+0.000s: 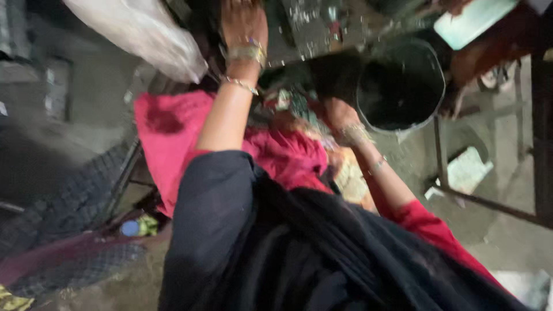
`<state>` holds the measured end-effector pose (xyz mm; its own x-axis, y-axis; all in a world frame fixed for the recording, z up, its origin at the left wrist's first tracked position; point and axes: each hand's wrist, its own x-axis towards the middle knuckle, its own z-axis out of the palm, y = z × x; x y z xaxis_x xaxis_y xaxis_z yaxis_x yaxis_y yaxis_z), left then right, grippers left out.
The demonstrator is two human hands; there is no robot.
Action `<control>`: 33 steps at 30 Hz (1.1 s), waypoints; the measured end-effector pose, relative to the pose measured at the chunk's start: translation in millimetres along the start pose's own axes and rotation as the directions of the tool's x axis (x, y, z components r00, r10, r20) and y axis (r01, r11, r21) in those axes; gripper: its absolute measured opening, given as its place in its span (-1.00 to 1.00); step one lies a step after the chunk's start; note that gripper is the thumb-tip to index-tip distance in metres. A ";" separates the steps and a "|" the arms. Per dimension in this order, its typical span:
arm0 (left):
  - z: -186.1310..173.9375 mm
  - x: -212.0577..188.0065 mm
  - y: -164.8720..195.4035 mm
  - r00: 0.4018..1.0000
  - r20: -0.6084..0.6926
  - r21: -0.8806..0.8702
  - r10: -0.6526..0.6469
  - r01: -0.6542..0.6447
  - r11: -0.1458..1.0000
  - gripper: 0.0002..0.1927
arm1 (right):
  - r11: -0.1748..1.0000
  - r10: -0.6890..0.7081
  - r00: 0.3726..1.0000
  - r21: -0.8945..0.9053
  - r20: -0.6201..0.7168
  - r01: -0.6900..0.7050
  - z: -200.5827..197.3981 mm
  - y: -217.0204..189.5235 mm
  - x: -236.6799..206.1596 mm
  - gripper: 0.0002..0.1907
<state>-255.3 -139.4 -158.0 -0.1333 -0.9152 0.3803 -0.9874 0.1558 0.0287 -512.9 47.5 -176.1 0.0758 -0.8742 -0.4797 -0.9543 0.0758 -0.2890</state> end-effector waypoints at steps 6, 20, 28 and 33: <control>-2.5 3.8 -9.8 0.991 0.123 0.018 0.043 -0.045 0.999 -0.62 | 0.730 -0.632 0.679 -0.580 -0.373 0.361 -4.2 12.3 19.7 -0.68; -24.6 -26.2 0.4 0.981 0.164 -0.011 0.100 -0.099 0.995 -0.53 | 0.976 -0.197 0.777 -0.045 -0.598 0.212 -63.0 -48.6 -3.0 -0.56; -74.5 -110.2 8.6 0.935 -0.002 -0.150 0.356 -0.352 0.924 -0.57 | 0.968 -0.150 0.749 0.060 -0.646 0.245 -105.5 -79.9 -24.2 -0.56; -58.7 -37.3 49.7 0.980 -0.100 -0.136 0.170 -0.182 0.974 -0.62 | 0.961 -0.088 0.751 0.144 -0.654 0.238 -97.8 -75.6 -19.0 -0.59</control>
<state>-294.4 -75.7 -116.5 -0.2896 -0.8339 0.4698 -0.9256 0.3690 0.0843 -470.4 11.4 -64.2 -0.0482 -0.9771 0.2072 -0.8572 -0.0660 -0.5108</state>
